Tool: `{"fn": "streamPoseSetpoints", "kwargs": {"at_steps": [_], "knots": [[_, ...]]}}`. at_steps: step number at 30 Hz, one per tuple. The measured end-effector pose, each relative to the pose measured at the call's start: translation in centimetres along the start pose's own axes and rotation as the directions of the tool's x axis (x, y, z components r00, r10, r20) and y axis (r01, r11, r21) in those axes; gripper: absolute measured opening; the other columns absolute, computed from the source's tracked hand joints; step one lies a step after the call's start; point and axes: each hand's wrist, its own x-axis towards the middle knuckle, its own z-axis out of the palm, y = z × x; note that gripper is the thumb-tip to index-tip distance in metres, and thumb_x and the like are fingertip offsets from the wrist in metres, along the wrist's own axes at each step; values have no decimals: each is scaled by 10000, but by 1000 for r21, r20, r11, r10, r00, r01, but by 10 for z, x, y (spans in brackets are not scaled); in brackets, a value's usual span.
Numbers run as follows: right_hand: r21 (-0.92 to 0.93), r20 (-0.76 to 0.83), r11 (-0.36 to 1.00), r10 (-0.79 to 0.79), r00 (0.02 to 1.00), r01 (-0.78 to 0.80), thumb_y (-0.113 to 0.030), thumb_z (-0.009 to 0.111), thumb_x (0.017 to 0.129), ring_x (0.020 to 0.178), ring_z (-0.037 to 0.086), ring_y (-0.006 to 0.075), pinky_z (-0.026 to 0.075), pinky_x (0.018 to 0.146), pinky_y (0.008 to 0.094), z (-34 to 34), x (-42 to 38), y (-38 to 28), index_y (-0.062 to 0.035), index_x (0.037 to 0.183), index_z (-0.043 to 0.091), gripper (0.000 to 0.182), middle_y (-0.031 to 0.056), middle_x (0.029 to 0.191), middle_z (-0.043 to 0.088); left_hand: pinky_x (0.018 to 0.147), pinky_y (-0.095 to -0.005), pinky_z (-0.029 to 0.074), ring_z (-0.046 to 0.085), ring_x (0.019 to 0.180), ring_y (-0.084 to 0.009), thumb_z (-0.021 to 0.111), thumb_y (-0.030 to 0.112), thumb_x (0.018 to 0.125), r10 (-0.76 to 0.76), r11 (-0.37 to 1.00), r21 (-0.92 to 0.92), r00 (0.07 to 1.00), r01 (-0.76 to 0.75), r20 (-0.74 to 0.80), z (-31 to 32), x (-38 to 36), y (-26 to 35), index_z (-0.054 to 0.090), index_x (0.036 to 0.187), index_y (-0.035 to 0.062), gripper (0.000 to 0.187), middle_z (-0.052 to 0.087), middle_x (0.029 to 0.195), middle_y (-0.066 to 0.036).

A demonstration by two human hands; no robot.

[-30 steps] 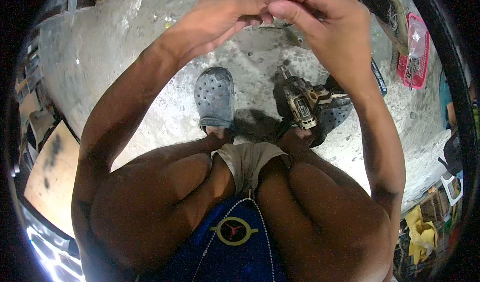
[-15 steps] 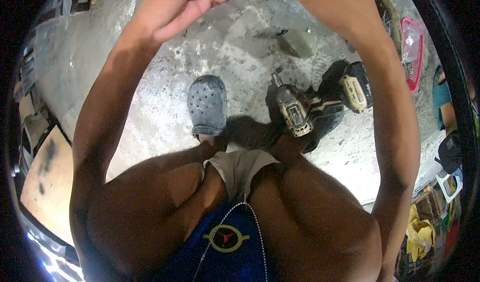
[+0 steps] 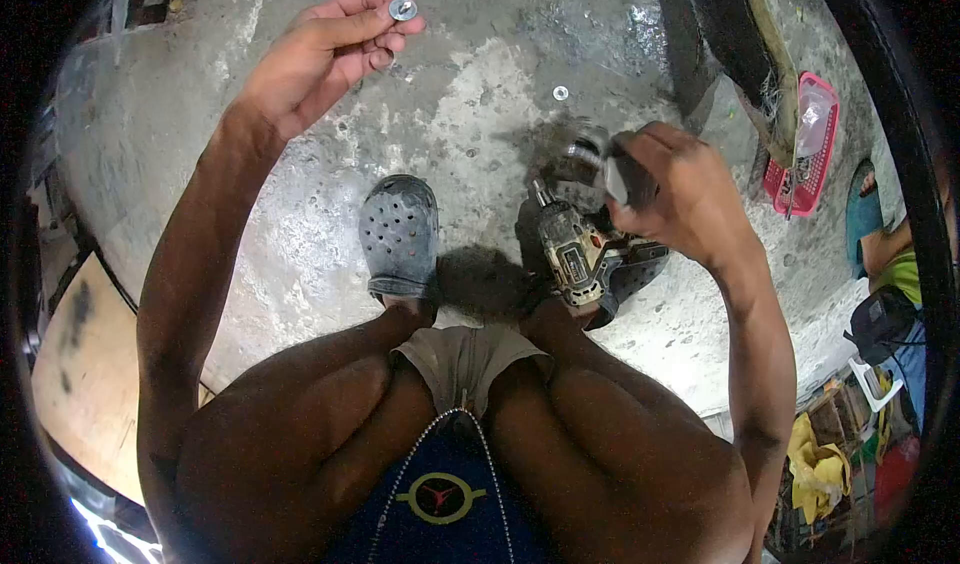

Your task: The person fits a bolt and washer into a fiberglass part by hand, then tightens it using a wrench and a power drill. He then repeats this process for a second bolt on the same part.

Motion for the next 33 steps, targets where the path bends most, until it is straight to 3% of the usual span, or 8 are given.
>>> {"fn": "streamPoseSetpoints", "kwargs": {"at_steps": [5, 7, 9, 19, 26, 29, 32, 33], "knots": [[134, 159, 982, -156, 975, 135, -324, 820, 678, 850, 646, 350, 533, 755, 405, 6, 17, 14, -33, 1027, 683, 475, 164, 955, 647, 787, -209, 488, 579, 876, -99, 517, 136, 1002, -25, 999, 35, 999, 26, -34, 8, 4, -3, 550, 1225, -25, 277, 651, 1101, -112], [-2, -46, 1000, 27, 999, -27, -265, 747, 788, 861, 647, 341, 530, 765, 435, 15, 47, 23, -73, 991, 696, 285, 122, 966, 657, 786, -206, 490, 580, 878, -93, 512, 135, 1005, 7, 998, 65, 996, -13, 90, 5, 11, -5, 555, 1219, -23, 270, 648, 1101, -113], [-200, -106, 951, -260, 960, 236, -202, 670, 861, 868, 650, 325, 529, 760, 446, 32, 77, 44, -108, 989, 701, 162, 91, 967, 652, 788, -204, 489, 580, 879, -93, 509, 131, 1005, -3, 998, 65, 994, -4, 106, 11, 11, -4, 557, 1215, -26, 267, 646, 1109, -114], [-371, -96, 860, -411, 907, 351, -148, 651, 842, 892, 630, 316, 522, 765, 423, 66, 102, 60, -46, 869, 597, 119, 96, 936, 610, 737, -240, 504, 604, 836, -141, 520, 44, 968, -166, 980, -110, 986, 167, 19, 32, 6, -7, 541, 1131, -33, 182, 632, 988, -106], [-303, 43, 928, -216, 976, 218, -167, 610, 853, 927, 636, 348, 526, 768, 455, 61, 111, 58, -68, 990, 606, 169, 131, 993, 650, 844, -248, 478, 602, 1002, -151, 592, 127, 937, -52, 995, 94, 993, 43, 103, 27, 8, -16, 500, 1240, -75, 375, 650, 1145, -178], [-207, 72, 942, -253, 965, 263, -155, 630, 860, 844, 639, 289, 517, 698, 397, 52, 115, 53, -61, 955, 611, 135, 113, 941, 656, 865, -220, 502, 615, 1026, -138, 540, 117, 976, -84, 991, 119, 989, 69, 124, 26, 7, -19, 512, 1249, -53, 323, 625, 1100, -118], [688, -144, 709, -75, 987, 154, -152, 687, 871, 709, 592, 177, 479, 644, 295, 43, 118, 22, -81, 918, 631, 102, 54, 839, 630, 878, -235, 504, 614, 1064, -152, 550, 114, 969, -104, 988, 125, 988, 90, 113, 28, 2, -19, 518, 1232, -52, 312, 621, 1100, -114], [689, -142, 708, -77, 987, 155, -152, 687, 871, 709, 592, 177, 479, 644, 295, 35, 116, 8, -81, 918, 631, 102, 54, 839, 630, 875, -236, 505, 617, 1044, -147, 554, 112, 966, -106, 990, 109, 987, 93, 118, 29, 2, -18, 521, 1225, -48, 306, 623, 1090, -112]]}}
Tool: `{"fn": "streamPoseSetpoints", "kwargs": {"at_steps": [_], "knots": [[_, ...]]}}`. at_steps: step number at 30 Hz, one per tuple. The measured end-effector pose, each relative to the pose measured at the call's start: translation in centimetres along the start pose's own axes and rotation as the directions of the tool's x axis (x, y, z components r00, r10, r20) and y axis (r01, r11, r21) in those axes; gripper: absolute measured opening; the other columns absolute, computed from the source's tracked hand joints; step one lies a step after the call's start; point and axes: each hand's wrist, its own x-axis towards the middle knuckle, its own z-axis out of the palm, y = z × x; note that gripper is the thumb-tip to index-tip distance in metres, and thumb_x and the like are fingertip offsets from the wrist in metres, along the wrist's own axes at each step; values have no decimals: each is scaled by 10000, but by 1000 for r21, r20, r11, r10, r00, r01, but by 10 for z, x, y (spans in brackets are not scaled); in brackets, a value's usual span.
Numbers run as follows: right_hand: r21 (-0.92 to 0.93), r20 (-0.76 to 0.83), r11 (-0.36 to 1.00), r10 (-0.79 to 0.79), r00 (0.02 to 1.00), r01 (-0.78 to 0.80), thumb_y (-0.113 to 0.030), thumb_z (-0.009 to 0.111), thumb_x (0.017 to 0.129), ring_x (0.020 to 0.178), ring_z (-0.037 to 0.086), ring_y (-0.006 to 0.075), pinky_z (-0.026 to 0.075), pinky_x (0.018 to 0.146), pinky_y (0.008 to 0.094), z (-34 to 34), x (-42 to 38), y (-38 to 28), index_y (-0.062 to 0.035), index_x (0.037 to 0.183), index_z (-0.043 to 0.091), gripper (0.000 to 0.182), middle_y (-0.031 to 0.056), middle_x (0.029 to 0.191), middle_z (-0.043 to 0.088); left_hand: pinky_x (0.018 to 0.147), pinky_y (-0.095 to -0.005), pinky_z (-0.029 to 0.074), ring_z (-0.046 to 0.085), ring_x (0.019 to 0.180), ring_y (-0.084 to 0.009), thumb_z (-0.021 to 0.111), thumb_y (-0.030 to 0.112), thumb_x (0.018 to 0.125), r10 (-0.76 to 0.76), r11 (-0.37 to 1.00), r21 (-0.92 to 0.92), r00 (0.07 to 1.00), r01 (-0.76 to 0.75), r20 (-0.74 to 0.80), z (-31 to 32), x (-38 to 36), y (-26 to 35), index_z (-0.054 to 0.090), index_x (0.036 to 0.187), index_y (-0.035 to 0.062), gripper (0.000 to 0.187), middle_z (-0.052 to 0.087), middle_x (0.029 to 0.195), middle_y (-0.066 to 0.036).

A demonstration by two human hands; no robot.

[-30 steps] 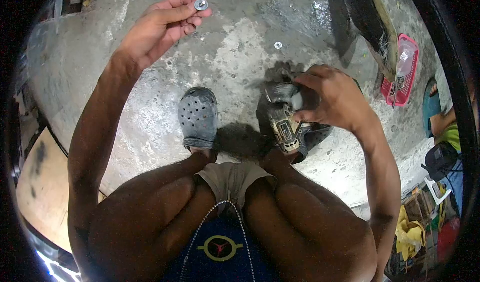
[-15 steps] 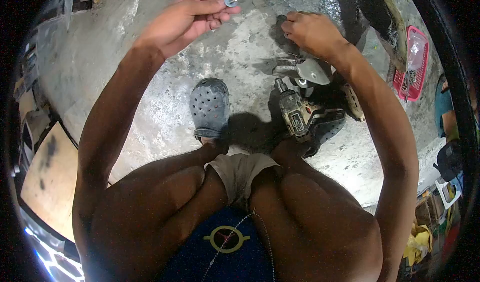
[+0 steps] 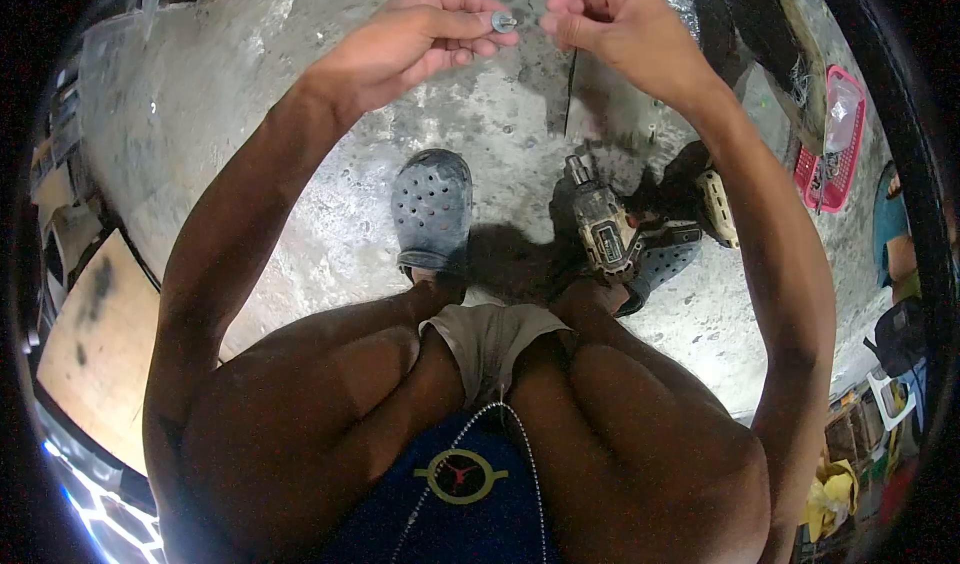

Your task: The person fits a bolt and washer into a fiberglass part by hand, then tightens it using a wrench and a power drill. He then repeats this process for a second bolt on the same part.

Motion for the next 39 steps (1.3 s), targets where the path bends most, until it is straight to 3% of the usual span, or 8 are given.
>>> {"fn": "streamPoseSetpoints", "kwargs": {"at_steps": [2, 16, 26, 28, 31, 33, 35, 39], "knots": [[127, -51, 992, -9, 999, 15, -115, 650, 933, 784, 574, 74, 471, 723, 233, 4, -3, -36, -33, 1013, 608, 123, -25, 853, 608, 872, -237, 506, 620, 1025, -141, 558, 110, 963, 0, 1000, -16, 1000, 0, 4, 2, 1, 2, 524, 1218, -44, 300, 625, 1079, -109], [-11, -53, 1000, 12, 999, -13, -122, 660, 930, 817, 601, 72, 497, 757, 230, 23, -7, -53, -14, 1076, 648, 182, 5, 898, 657, 760, -245, 482, 605, 884, -139, 591, 71, 918, 30, 970, -242, 999, -34, -21, -7, 3, -10, 519, 1190, -82, 321, 668, 1047, -163], [135, -190, 990, 1, 982, 26, -132, 650, 938, 810, 617, 78, 494, 752, 225, 29, -9, -50, -17, 1080, 664, 183, 12, 906, 673, 782, -243, 478, 599, 900, -141, 597, 83, 921, 89, 990, -115, 995, -85, 33, -6, 3, -8, 514, 1202, -69, 330, 652, 1081, -160], [127, -180, 992, 25, 983, -2, -138, 652, 939, 813, 617, 77, 494, 749, 225, 32, -9, -50, -20, 1077, 667, 183, 8, 908, 673, 732, -248, 508, 604, 826, -150, 523, 36, 962, -58, 973, -224, 998, 60, 13, -4, 0, -3, 550, 1099, -35, 156, 636, 991, -120], [105, -250, 993, -23, 968, 51, -165, 682, 916, 809, 617, 84, 495, 739, 229, 40, -9, -38, -38, 1085, 677, 212, 9, 895, 680, 731, -248, 509, 602, 820, -149, 525, 31, 959, -17, 946, -324, 1000, 23, 23, -14, 2, -10, 563, 1088, -31, 149, 644, 996, -125], [-446, -274, 878, -317, 908, 171, -161, 675, 870, 709, 626, 215, 497, 647, 324, 46, -11, -24, -73, 938, 648, 114, 88, 868, 647, 715, -240, 504, 601, 802, -140, 535, 41, 956, -31, 938, -345, 999, 22, -22, -20, -1, -10, 576, 1067, -30, 137, 651, 969, -120], [-703, 9, 685, -260, 966, 191, -160, 646, 853, 776, 666, 256, 529, 685, 360, 61, -19, 9, -51, 933, 660, 136, 124, 914, 659, 699, -231, 499, 600, 785, -131, 545, 51, 954, -38, 932, -362, 997, 12, -66, -25, -3, -8, 589, 1045, -30, 129, 658, 942, -115], [-802, 302, 514, -89, 949, 304, -122, 616, 831, 861, 671, 280, 551, 744, 392, 104, -30, 39, -70, 1000, 668, 184, 91, 990, 653, 812, -212, 507, 596, 886, -96, 504, 93, 989, 47, 980, -190, 997, -59, -65, -24, -3, -10, 522, 1201, -48, 255, 629, 1159, -157]]}}
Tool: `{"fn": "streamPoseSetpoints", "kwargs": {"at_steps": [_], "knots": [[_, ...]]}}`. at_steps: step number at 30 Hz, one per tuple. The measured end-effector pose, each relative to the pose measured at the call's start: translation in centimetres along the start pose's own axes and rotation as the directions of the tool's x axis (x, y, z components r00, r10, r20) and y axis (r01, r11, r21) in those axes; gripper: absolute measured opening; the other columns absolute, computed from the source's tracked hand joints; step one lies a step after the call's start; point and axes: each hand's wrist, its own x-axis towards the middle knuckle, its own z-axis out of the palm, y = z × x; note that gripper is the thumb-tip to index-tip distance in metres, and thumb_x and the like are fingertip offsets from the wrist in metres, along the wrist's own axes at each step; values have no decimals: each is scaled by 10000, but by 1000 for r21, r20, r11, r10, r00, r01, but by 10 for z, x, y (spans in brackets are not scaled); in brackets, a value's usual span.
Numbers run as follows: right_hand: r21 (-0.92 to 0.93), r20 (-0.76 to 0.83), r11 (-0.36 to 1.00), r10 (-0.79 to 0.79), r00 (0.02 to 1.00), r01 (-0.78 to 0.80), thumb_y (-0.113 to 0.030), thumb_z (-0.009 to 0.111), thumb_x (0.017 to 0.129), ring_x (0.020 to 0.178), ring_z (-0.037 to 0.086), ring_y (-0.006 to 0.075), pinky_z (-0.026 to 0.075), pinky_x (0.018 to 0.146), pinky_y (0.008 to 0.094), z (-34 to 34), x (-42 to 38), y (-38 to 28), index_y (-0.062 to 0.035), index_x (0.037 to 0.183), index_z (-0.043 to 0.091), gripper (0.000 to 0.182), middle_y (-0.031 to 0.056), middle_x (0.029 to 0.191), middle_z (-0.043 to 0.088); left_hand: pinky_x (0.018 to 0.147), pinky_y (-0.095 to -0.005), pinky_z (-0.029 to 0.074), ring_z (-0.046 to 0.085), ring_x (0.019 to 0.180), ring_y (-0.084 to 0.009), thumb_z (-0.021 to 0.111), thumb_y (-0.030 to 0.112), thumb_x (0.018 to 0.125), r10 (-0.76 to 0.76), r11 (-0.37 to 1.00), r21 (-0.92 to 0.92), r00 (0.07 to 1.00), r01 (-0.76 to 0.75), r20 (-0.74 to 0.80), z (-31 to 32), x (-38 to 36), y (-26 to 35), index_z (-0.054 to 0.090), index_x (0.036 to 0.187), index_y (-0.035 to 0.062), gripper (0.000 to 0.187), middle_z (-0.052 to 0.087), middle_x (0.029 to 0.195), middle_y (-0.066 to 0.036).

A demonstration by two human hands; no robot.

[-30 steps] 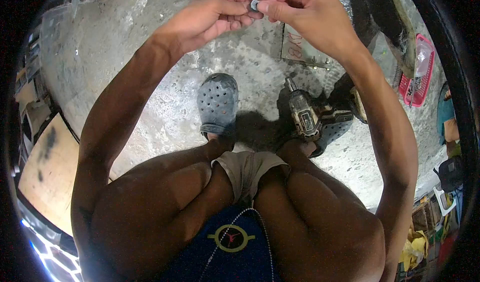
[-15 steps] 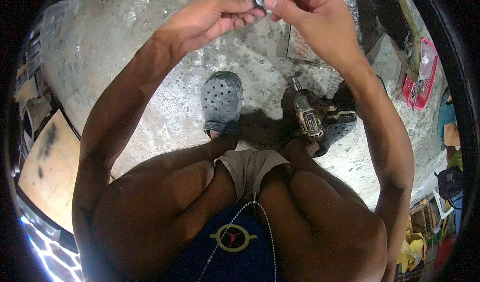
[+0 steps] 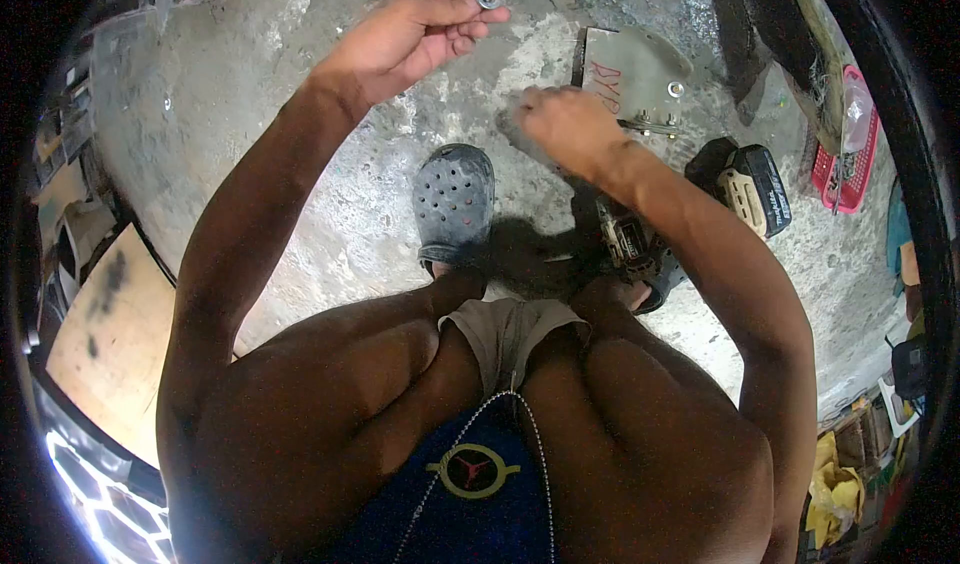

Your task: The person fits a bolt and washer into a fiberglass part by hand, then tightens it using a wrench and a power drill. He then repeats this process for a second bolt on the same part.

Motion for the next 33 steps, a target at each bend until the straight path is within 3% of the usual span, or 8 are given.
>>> {"fn": "streamPoseSetpoints", "kwargs": {"at_steps": [2, 6, 9, 11, 12, 15, 19, 33], "knots": [[-58, 35, 994, -88, 995, 90, -87, 600, 755, 867, 674, 275, 553, 748, 396, 1, -2, -8, -70, 922, 628, 170, 81, 958, 628, 808, -210, 507, 596, 883, -96, 500, 93, 992, -19, 999, 30, 999, 18, 30, 9, -2, 3, 515, 1211, -52, 264, 624, 1182, -175], [-118, 66, 992, -46, 997, 53, -97, 593, 798, 852, 674, 274, 550, 726, 404, 4, -4, -9, -55, 914, 630, 128, 83, 942, 627, 801, -205, 502, 598, 882, -98, 499, 105, 995, -32, 997, 65, 999, 30, 24, 22, -2, 8, 516, 1214, -58, 273, 629, 1171, -188], [312, -235, 939, 222, 946, -143, -108, 637, 845, 762, 671, 266, 542, 683, 364, -32, -9, -4, -36, 948, 666, 129, 103, 915, 663, 805, -211, 501, 598, 887, -104, 499, 110, 996, -21, 998, 56, 1000, 20, 18, 31, -6, 11, 511, 1215, -66, 281, 630, 1167, -198], [589, -423, 797, 446, 789, -135, -101, 675, 858, 725, 673, 225, 534, 668, 316, -77, -13, -7, -35, 998, 683, 155, 113, 909, 688, 808, -216, 500, 598, 890, -109, 498, 113, 997, -16, 998, 55, 1000, 16, 12, 38, -9, 12, 504, 1218, -73, 289, 630, 1163, -206], [674, -494, 733, 543, 679, -96, -86, 699, 851, 718, 667, 196, 526, 668, 287, -90, -13, -6, -46, 1032, 689, 187, 111, 901, 694, 766, -222, 491, 608, 878, -123, 553, 101, 958, 17, 999, 39, 1000, -18, 15, 40, -9, 12, 526, 1183, -87, 294, 654, 1105, -193], [715, -485, 697, 555, 676, -60, -103, 701, 881, 874, 608, 65, 484, 779, 226, -114, -23, 5, -36, 1091, 694, 221, 36, 953, 687, 716, -237, 486, 620, 834, -133, 623, 113, 917, 37, 997, 68, 999, -35, -16, 54, -4, 11, 585, 1120, -79, 282, 693, 1008, -150], [446, -536, 886, 380, 754, -129, -81, 693, 883, 872, 628, 118, 486, 791, 243, -135, -26, 0, -15, 1068, 693, 196, 65, 982, 685, 660, -209, 481, 598, 745, -109, 565, 74, 948, -60, 995, 73, 997, 63, -40, 65, -1, 12, 610, 1009, -25, 125, 670, 897, -103], [253, -655, 967, 190, 732, -25, -15, 709, 832, 873, 669, 182, 513, 776, 279, -138, -31, 7, -51, 1046, 701, 217, 84, 990, 697, 637, -201, 459, 594, 716, -104, 579, 61, 919, -92, 987, 118, 988, 107, -123, 76, -2, 18, 643, 937, -11, 98, 679, 850, -83]]}}
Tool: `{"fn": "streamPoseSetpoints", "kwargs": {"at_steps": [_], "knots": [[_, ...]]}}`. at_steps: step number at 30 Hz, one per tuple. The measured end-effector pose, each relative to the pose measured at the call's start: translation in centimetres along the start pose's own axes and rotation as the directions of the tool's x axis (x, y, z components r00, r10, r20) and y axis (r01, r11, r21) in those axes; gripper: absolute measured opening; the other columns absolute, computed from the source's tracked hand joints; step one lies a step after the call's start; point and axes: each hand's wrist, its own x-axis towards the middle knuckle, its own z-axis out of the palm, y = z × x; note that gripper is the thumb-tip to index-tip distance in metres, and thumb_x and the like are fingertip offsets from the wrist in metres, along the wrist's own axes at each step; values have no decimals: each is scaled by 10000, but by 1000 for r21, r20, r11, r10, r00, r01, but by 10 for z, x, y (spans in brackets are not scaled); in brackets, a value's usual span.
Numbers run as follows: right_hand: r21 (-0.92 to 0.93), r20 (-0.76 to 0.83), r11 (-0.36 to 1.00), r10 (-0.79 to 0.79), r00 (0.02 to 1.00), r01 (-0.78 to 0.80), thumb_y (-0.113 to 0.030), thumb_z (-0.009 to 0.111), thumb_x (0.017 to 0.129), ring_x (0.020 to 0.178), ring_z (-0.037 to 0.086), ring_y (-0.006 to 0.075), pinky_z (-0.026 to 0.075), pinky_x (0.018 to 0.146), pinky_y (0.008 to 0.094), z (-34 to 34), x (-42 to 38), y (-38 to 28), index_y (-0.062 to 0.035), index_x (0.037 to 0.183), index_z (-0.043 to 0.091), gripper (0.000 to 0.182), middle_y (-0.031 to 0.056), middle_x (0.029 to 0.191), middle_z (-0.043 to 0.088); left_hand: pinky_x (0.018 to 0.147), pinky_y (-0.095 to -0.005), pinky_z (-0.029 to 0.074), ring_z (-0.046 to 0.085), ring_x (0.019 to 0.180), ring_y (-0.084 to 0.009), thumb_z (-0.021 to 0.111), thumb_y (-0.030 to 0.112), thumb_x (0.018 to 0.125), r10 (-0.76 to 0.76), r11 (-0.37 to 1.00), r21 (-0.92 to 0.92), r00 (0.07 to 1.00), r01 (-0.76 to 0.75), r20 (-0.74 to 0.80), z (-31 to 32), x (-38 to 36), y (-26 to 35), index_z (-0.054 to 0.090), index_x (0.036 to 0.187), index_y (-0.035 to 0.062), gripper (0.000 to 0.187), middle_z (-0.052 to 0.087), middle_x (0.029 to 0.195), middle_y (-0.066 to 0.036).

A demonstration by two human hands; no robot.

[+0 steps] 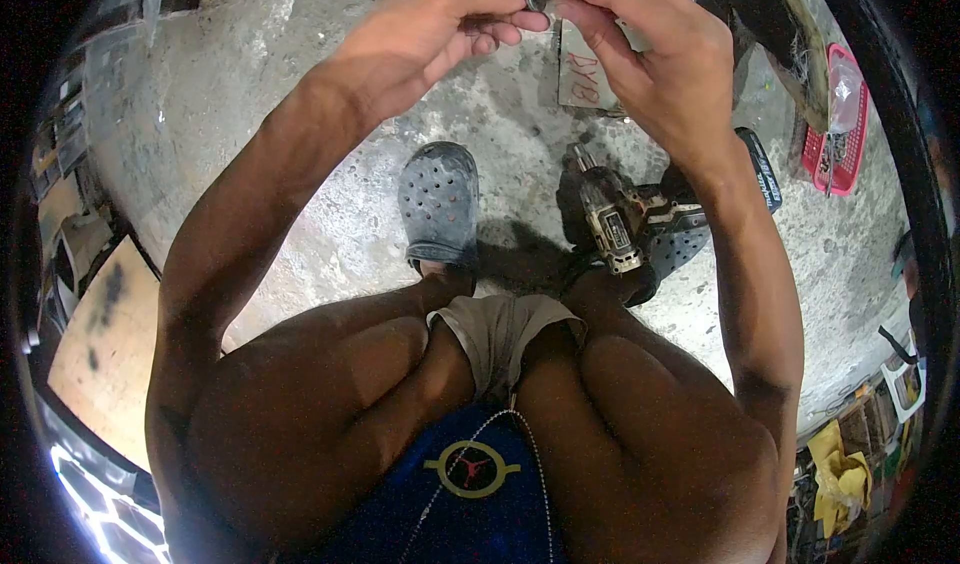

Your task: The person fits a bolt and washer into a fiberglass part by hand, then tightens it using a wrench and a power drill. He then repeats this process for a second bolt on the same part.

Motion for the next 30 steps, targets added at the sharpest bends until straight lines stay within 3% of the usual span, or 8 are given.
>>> {"fn": "streamPoseSetpoints", "kwargs": {"at_steps": [2, 8, 11, 14, 17, 20, 22, 30], "knots": [[14, -10, 1000, 6, 1000, -6, -9, 707, 831, 875, 669, 185, 513, 778, 280, 0, -2, 1, -51, 1046, 701, 220, 84, 987, 698, 638, -202, 457, 592, 713, -103, 579, 58, 916, -4, 999, -51, 1000, 5, 17, -1, 1, -2, 647, 927, -10, 97, 679, 846, -80], [62, -15, 997, 42, 999, -41, 0, 710, 826, 888, 669, 186, 511, 787, 276, 0, -5, 5, -56, 1046, 704, 228, 83, 984, 698, 637, -209, 456, 588, 703, -103, 568, 41, 909, 35, 997, 72, 999, -36, 21, 7, -7, 7, 653, 890, -6, 99, 680, 844, -79], [14, -13, 999, -30, 999, 30, -2, 712, 826, 887, 669, 180, 510, 789, 271, 0, -4, 6, -54, 1043, 704, 223, 80, 976, 699, 638, -213, 456, 586, 700, -105, 575, 42, 905, 30, 998, 61, 999, -31, 14, 7, -4, 5, 652, 879, -8, 96, 678, 841, -79], [11, -25, 1000, 28, 999, -28, -28, 720, 834, 870, 670, 171, 513, 782, 271, 2, -7, 7, -48, 1026, 704, 194, 77, 964, 703, 648, -226, 463, 579, 694, -109, 585, 54, 901, -15, 1000, 25, 1000, 15, 3, 13, -8, 10, 652, 889, -13, 95, 677, 834, -79], [34, -29, 994, 108, 994, -107, -92, 713, 867, 835, 662, 148, 511, 766, 262, 3, -10, 7, -38, 1009, 700, 152, 73, 938, 704, 651, -231, 475, 583, 693, -109, 593, 73, 900, -43, 988, 143, 996, 55, -84, 20, -12, 17, 651, 900, -15, 105, 675, 826, -74], [43, 41, 975, 216, 975, -218, -149, 688, 905, 811, 644, 112, 506, 747, 251, 3, -11, 6, -19, 1018, 684, 173, 60, 907, 697, 641, -226, 481, 587, 691, -96, 591, 80, 906, 122, 962, 254, 988, -96, -89, 20, -18, 16, 648, 917, -19, 115, 672, 815, -61], [227, 122, 885, 387, 914, -406, -160, 661, 931, 808, 627, 88, 497, 740, 237, 5, -12, 4, 2, 1046, 663, 199, 39, 900, 683, 617, -217, 477, 587, 689, -81, 600, 87, 907, 199, 919, 357, 978, -164, -63, 22, -30, 26, 644, 933, -23, 121, 670, 807, -48], [403, -55, 848, 398, 916, -344, -123, 613, 964, 849, 631, 97, 487, 758, 221, 26, -31, 12, 20, 1079, 605, 184, 44, 916, 659, 604, -207, 466, 578, 686, -69, 616, 121, 918, 222, 953, 228, 972, -201, -73, 26, -25, 13, 632, 955, -22, 149, 665, 810, -40]]}}
